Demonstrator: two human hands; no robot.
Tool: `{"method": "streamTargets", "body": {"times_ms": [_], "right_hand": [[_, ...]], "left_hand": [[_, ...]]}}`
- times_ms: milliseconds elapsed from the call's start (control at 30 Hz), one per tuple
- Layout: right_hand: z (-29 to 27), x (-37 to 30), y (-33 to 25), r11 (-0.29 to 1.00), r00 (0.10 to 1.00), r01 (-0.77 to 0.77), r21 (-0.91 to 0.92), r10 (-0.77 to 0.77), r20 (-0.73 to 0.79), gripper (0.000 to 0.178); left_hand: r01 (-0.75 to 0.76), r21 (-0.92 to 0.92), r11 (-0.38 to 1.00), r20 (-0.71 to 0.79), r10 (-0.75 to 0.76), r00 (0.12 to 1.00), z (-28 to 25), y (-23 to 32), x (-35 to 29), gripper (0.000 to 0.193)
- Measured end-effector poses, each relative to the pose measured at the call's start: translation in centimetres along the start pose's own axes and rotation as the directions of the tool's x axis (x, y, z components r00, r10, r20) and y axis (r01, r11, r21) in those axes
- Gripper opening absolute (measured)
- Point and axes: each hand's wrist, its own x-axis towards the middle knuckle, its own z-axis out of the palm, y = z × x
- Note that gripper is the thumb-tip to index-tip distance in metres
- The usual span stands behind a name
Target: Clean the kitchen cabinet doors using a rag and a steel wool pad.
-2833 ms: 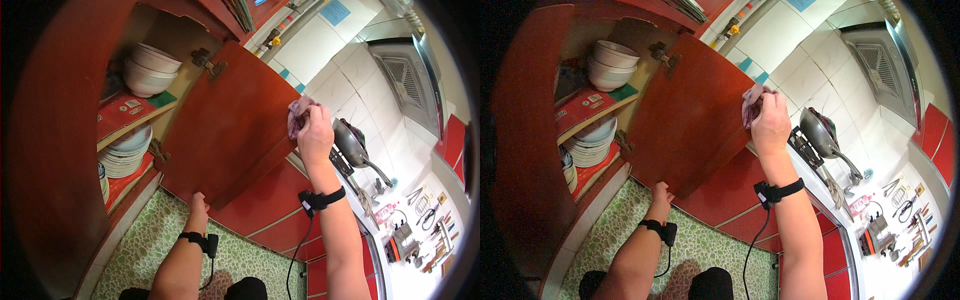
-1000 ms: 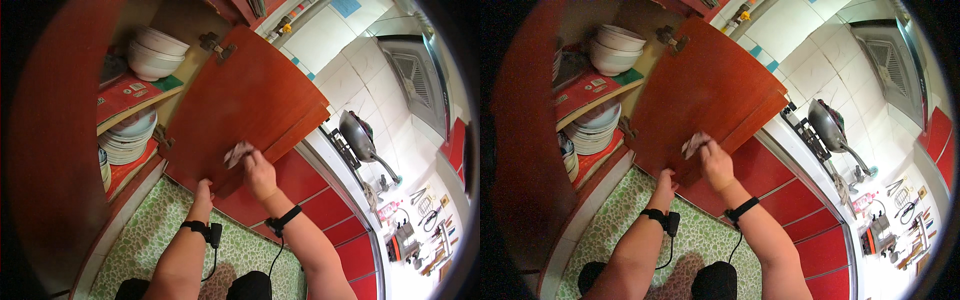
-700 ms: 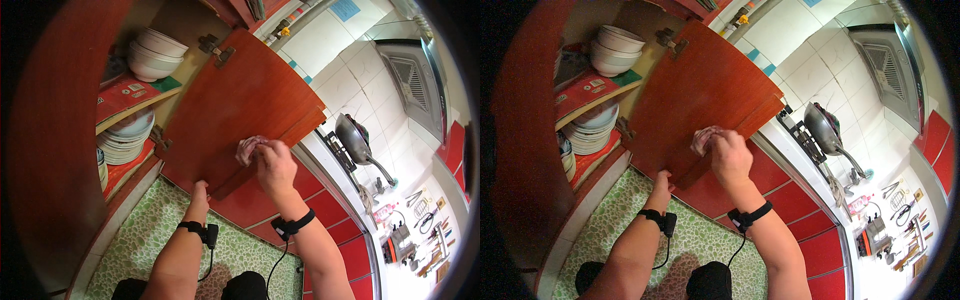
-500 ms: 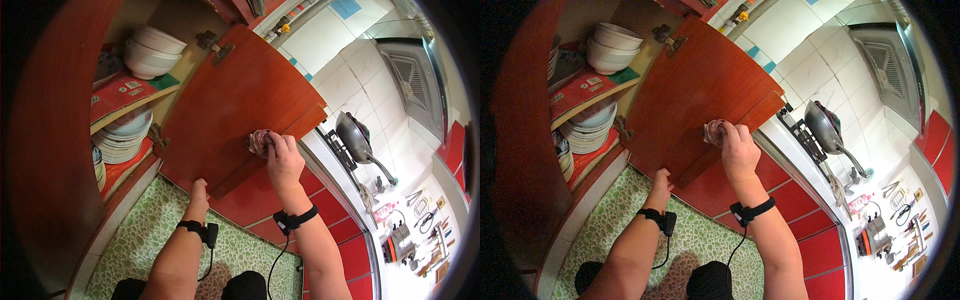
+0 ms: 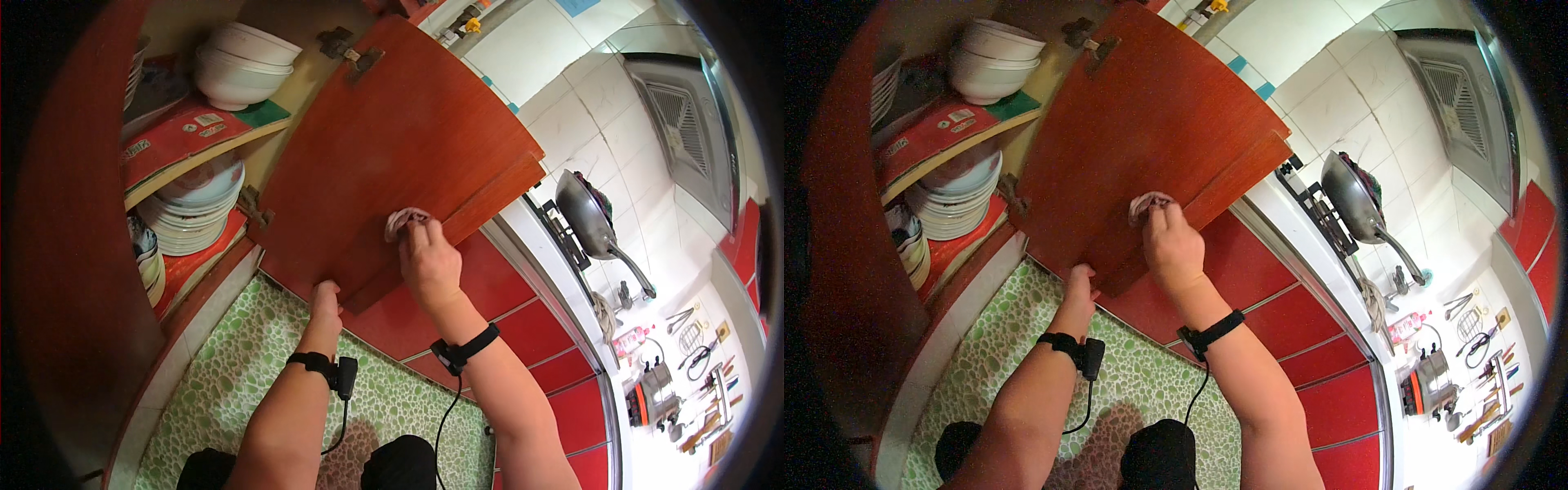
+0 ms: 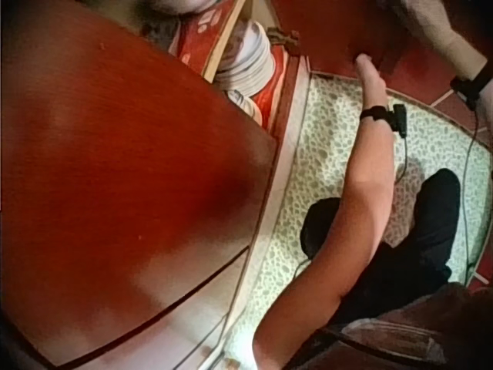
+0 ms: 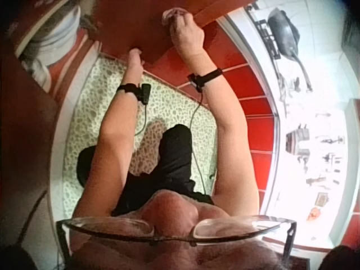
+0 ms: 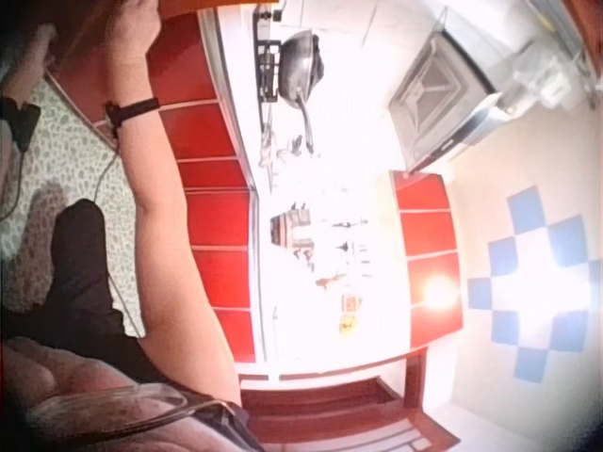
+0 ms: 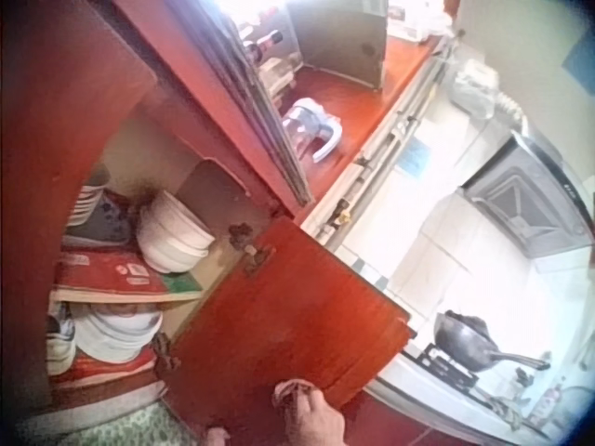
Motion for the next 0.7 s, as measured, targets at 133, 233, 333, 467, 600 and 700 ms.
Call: {"method": "streamTargets", "body": {"times_ms": [133, 233, 333, 467, 600, 700], "right_hand": [[0.0, -0.6, 3.1, 0.976, 0.976, 0.216, -0.019, -0.215, 0.043, 0.02], [-4.2, 4.3, 4.1, 0.997, 0.983, 0.046, -0.063, -0.056, -0.173, 0.018], [-1.6, 2.9, 2.0, 0.998, 0.987, -0.013, -0.063, 0.003, -0.16, 0.024], [7.3, -7.4, -2.9, 0.987, 0.994, -0.02, 0.157, 0.002, 0.112, 0.02], [11.4, -12.0, -7.0, 0.974, 0.958, 0.116, 0.194, -0.162, 0.238, 0.017], [12.7, -11.8, -7.9, 0.95, 0.955, 0.218, 0.223, -0.255, 0.153, 0.014]], "left_hand": [[0.064, 0.011, 0.998, 0.05, -0.064, 0.997, 0.7, 0.4, -1.3, 0.061], [0.098, -0.144, 0.985, 0.085, -0.086, 0.993, 0.3, 0.8, -2.1, 0.08], [0.119, -0.311, 0.943, 0.118, -0.086, 0.989, -1.3, 0.9, -2.8, 0.09], [0.171, -0.396, 0.902, 0.13, -0.13, 0.983, -1.1, -0.2, -2.3, 0.078], [0.076, -0.584, 0.808, 0.164, 0.026, 0.986, -0.8, -0.5, -2.2, 0.067], [0.062, -0.507, 0.86, 0.116, -0.003, 0.993, -1.2, -0.1, -1.2, 0.077]]}}
